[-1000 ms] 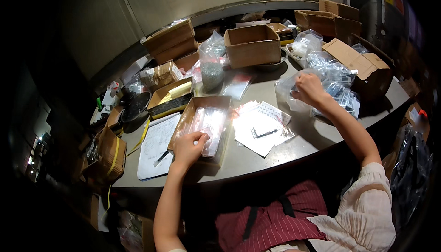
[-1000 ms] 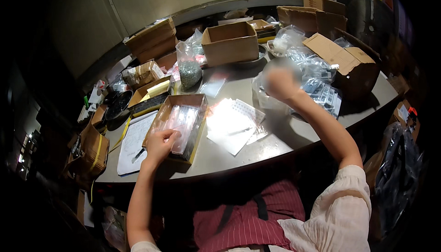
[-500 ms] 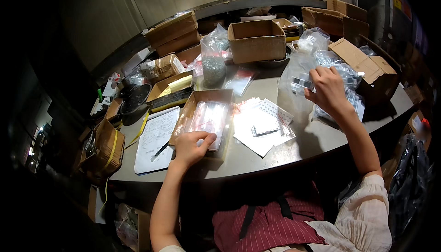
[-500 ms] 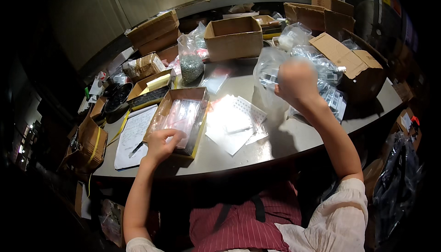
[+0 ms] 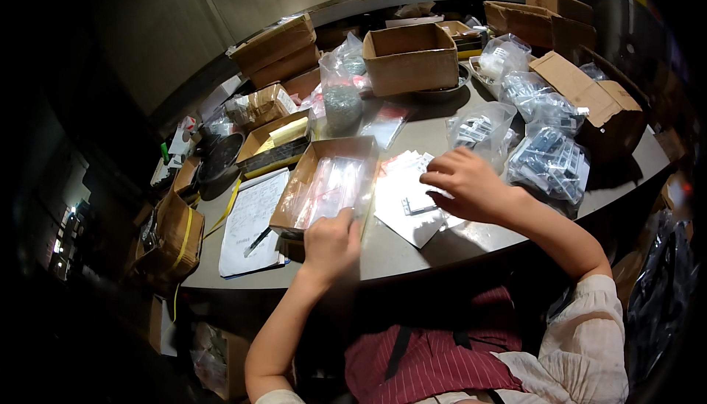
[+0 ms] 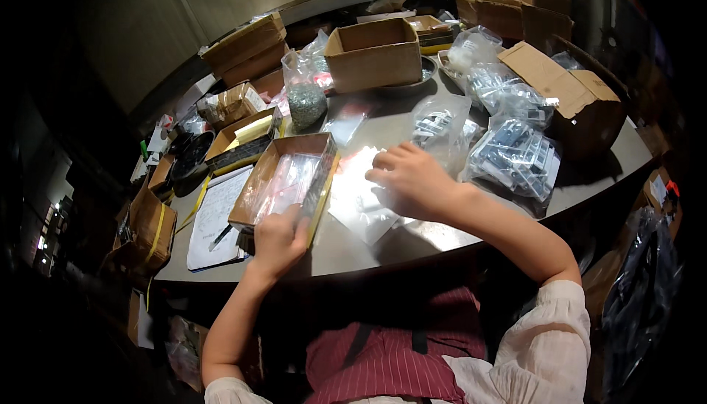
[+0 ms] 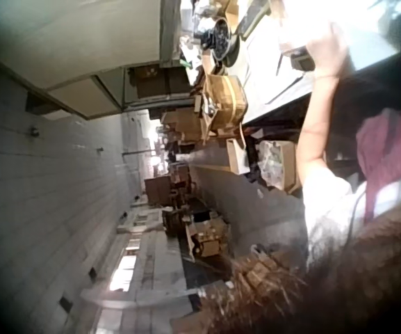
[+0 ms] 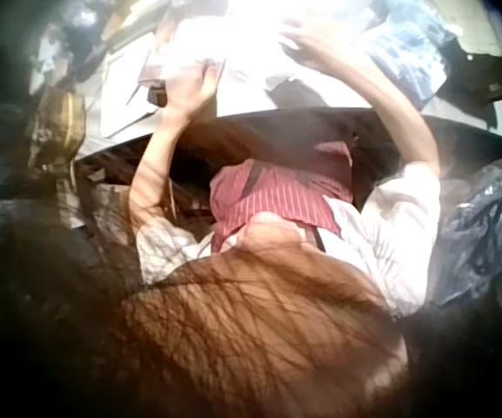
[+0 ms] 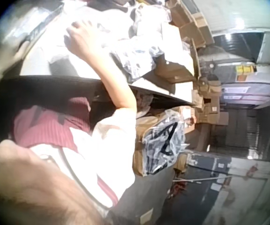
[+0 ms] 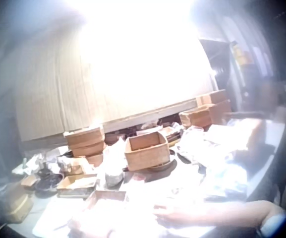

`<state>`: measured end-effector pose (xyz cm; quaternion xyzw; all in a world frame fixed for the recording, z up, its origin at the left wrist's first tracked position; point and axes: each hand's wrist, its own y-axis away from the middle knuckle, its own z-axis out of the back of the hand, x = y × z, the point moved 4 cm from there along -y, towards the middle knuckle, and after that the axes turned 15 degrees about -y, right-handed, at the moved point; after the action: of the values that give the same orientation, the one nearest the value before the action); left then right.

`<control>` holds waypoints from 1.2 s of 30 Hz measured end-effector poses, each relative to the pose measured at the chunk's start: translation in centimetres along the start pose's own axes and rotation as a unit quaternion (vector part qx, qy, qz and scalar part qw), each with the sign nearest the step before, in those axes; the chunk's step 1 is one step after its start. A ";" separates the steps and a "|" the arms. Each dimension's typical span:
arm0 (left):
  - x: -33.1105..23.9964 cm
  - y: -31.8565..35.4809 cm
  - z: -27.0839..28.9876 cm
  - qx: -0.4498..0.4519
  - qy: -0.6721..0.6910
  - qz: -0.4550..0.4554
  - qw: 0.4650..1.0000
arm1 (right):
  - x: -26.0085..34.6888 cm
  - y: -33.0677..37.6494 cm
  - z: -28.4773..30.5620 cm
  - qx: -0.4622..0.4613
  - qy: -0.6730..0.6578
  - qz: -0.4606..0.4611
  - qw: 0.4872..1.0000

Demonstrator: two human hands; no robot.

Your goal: The person sits at a cluttered table and repeatedly peels small adhesive labels from a sheet, then places them into clear plastic bags. The person handles the label sheet and bags by hand, organizing the items on the table before walking through a warehouse aisle.

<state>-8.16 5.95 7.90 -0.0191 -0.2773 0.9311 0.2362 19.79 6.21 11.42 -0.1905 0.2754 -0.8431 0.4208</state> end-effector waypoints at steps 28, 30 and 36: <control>-5.3 -1.6 1.7 -0.133 0.106 -0.083 0.982 | -8.2 6.8 2.5 -0.164 -0.672 -0.299 0.657; -6.4 -1.3 0.5 -0.124 0.087 -0.096 0.984 | -6.7 5.4 5.1 -0.208 -0.674 -0.274 0.654; -8.3 -0.8 -0.1 -0.098 0.022 -0.138 0.985 | -3.1 -1.3 5.5 -0.166 -0.516 -0.234 0.807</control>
<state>-0.47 2.88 7.47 -0.0244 -0.3614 0.8573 0.3658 23.79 7.68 16.25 -0.7232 0.1001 -0.6347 0.2532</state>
